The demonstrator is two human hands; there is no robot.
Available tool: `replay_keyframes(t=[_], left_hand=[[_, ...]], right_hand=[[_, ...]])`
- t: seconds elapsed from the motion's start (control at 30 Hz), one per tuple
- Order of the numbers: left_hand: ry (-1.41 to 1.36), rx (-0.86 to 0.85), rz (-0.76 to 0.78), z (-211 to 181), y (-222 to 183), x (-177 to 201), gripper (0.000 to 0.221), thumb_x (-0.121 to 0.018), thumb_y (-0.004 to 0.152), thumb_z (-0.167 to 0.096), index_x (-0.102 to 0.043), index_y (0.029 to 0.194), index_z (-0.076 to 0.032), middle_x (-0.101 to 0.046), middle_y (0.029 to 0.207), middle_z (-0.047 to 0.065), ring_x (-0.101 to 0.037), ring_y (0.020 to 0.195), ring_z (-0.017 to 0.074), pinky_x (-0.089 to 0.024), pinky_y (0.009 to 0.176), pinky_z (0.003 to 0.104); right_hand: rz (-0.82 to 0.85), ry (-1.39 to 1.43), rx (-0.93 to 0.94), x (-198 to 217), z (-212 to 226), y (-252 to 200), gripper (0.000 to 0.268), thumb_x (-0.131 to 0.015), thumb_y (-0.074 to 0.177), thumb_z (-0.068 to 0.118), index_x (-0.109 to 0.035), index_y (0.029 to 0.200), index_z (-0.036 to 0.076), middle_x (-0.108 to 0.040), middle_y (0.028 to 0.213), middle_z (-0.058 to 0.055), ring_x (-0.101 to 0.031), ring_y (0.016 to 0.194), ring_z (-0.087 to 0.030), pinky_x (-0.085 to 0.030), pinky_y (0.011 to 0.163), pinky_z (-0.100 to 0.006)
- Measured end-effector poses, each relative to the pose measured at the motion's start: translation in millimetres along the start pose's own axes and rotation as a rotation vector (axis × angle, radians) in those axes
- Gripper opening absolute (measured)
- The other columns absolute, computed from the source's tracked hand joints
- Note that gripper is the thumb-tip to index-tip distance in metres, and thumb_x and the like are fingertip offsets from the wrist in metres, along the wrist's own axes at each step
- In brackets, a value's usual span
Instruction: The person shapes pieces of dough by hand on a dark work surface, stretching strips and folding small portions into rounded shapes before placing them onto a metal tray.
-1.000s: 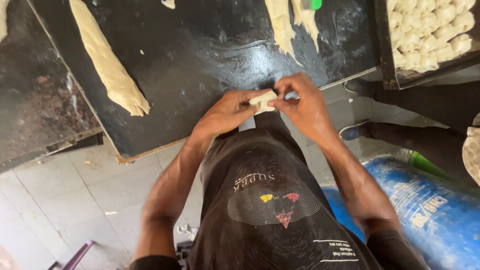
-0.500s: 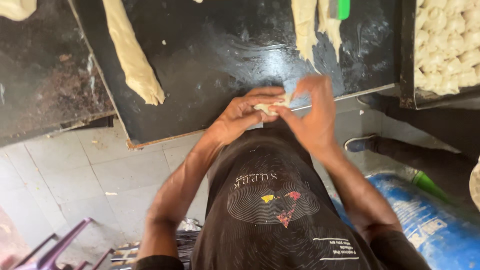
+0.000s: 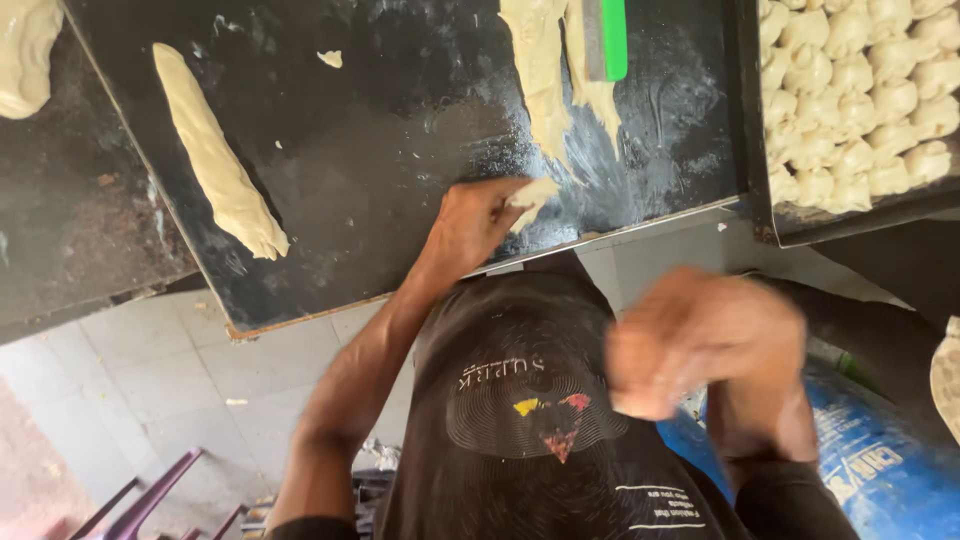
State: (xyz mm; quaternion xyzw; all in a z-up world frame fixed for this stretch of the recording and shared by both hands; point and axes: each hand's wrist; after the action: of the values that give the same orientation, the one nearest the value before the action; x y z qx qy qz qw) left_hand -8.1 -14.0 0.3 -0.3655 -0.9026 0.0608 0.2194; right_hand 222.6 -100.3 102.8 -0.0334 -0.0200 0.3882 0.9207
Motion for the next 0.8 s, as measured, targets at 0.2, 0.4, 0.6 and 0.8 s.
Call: replay_keyframes(t=[0.2,0.4,0.6,0.8], left_hand=[[-0.275,-0.221,0.254,-20,38,-29,0.046,-0.068,0.091,-0.004,-0.065,0.136,-0.007,-0.073,0.121,0.013,-0.070,0.107,0.0189,-0.058,0.096,0.035],[-0.988,0.458,0.367,-8,92,-78,0.035,-0.064,0.097,-0.014,-0.065,0.130,-0.003,-0.072,0.123,0.016,-0.074,0.106,0.0266,-0.062,0.096,0.038],[-0.437,-0.030,0.474,-89,146,-102,0.041,-0.062,0.095,0.001,-0.068,0.134,-0.007,-0.064,0.142,0.015,-0.065,0.127,0.0250,-0.057,0.102,0.037],[-0.132,-0.226,0.096,-164,187,-76,0.037,-0.061,0.099,0.001,-0.065,0.135,-0.008,-0.044,0.158,0.017,-0.056,0.137,0.0305,-0.054,0.110,0.038]], right_hand=[[-0.698,-0.252,-0.361,24,-43,-15,0.034,-0.080,0.088,0.015,-0.069,0.118,0.004,-0.068,0.113,-0.011,-0.072,0.094,-0.022,-0.061,0.076,-0.035],[-0.824,-0.961,-0.103,28,-55,-52,0.046,-0.078,0.079,0.010,-0.065,0.123,0.001,-0.062,0.127,-0.015,-0.062,0.119,-0.036,-0.054,0.098,-0.047],[-1.101,-0.602,-0.026,82,-87,-101,0.041,-0.080,0.087,0.007,-0.065,0.124,0.000,-0.064,0.131,-0.015,-0.063,0.124,-0.034,-0.055,0.102,-0.044],[-1.203,-0.473,-0.496,221,-107,-179,0.019,-0.059,0.095,0.000,-0.070,0.110,-0.001,-0.071,0.122,-0.017,-0.068,0.117,-0.028,-0.055,0.106,-0.041]])
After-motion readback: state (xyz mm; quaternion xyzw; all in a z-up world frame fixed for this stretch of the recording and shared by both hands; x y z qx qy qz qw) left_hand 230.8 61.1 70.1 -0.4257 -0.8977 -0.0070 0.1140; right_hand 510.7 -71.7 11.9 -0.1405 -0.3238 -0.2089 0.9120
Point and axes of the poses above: each hand's wrist, its own y-axis towards the middle knuckle, its own x-axis out of the back of the hand, z = x × y
